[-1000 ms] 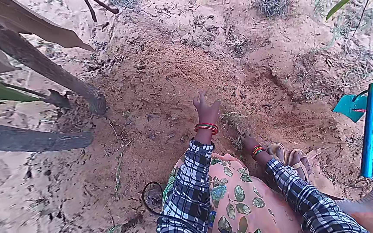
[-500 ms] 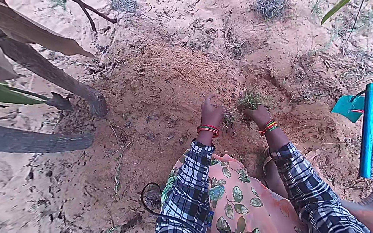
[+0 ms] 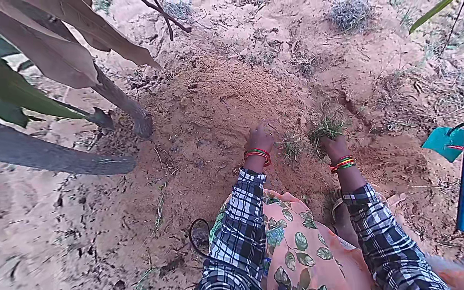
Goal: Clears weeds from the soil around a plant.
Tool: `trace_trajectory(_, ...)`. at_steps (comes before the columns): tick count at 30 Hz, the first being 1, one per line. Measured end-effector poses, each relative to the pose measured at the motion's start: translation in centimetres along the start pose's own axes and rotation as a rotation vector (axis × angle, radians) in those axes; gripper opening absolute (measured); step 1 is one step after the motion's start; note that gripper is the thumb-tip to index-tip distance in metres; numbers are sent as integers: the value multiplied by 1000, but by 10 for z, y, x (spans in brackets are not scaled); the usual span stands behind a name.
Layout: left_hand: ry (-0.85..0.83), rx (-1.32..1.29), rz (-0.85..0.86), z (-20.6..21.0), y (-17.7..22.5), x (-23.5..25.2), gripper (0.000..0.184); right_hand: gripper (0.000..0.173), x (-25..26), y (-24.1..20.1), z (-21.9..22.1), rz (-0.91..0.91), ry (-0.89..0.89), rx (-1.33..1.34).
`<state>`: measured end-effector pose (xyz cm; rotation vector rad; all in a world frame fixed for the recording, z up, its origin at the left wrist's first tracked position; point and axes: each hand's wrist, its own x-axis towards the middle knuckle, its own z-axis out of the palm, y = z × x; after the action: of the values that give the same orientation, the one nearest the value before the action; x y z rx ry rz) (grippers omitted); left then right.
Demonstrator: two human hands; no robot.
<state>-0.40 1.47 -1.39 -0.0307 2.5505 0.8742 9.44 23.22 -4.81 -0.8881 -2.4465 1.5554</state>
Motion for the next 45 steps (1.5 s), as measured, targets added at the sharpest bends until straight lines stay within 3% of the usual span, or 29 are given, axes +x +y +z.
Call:
trace_trajectory(4, -90, 31, 120, 52, -8, 10, 45, 36, 1, 40, -38, 80, 170, 33)
trace_trajectory(8, -159, 240, 199, 116, -11, 22, 61, 38, 13, 46, -54, 214, 234, 11)
trace_trajectory(12, -447, 583, 220, 137, -37, 31, 62, 38, 19, 41, -42, 243, -42, -254)
trace_trajectory(14, -510, 685, 191, 135, -40, 35, 56, 43, 21, 52, -21, 271, -221, -348)
trace_trajectory(18, -551, 690, 164, 133, -31, 35, 54, 77, 3, 101, 39, 275, -568, -655)
trace_trajectory(21, -579, 598, 184, 127, -26, 29, 44, 79, -31, 131, 75, 193, -540, -765)
trace_trajectory(23, -566, 534, 190, 116, -19, 16, 43, 79, -36, 133, 72, 145, -544, -763)
trace_trajectory(24, -543, 508, 193, 107, -16, 8, 44, 77, -31, 133, 65, 127, -576, -778)
trace_trajectory(26, -470, 453, 236, 87, -16, -10, 43, 56, -21, 129, 45, 80, -646, -811)
trace_trajectory(30, -338, 422, 223, 37, -21, -55, 43, 51, -10, 116, -3, 125, -723, -825)
trace_trajectory(33, -182, 409, 176, -3, -36, -96, 62, 50, -11, 115, -29, 124, -613, -764)
trace_trajectory(36, 141, 343, 56, -42, -70, -154, 73, 57, -11, 116, -44, 163, -395, -608)
trace_trajectory(40, 429, 282, -230, -89, -144, -244, 69, 68, -10, 102, -49, 122, -269, -457)
trace_trajectory(45, 534, 316, -726, -129, -277, -387, 70, 72, -12, 76, -53, 30, -235, -426)
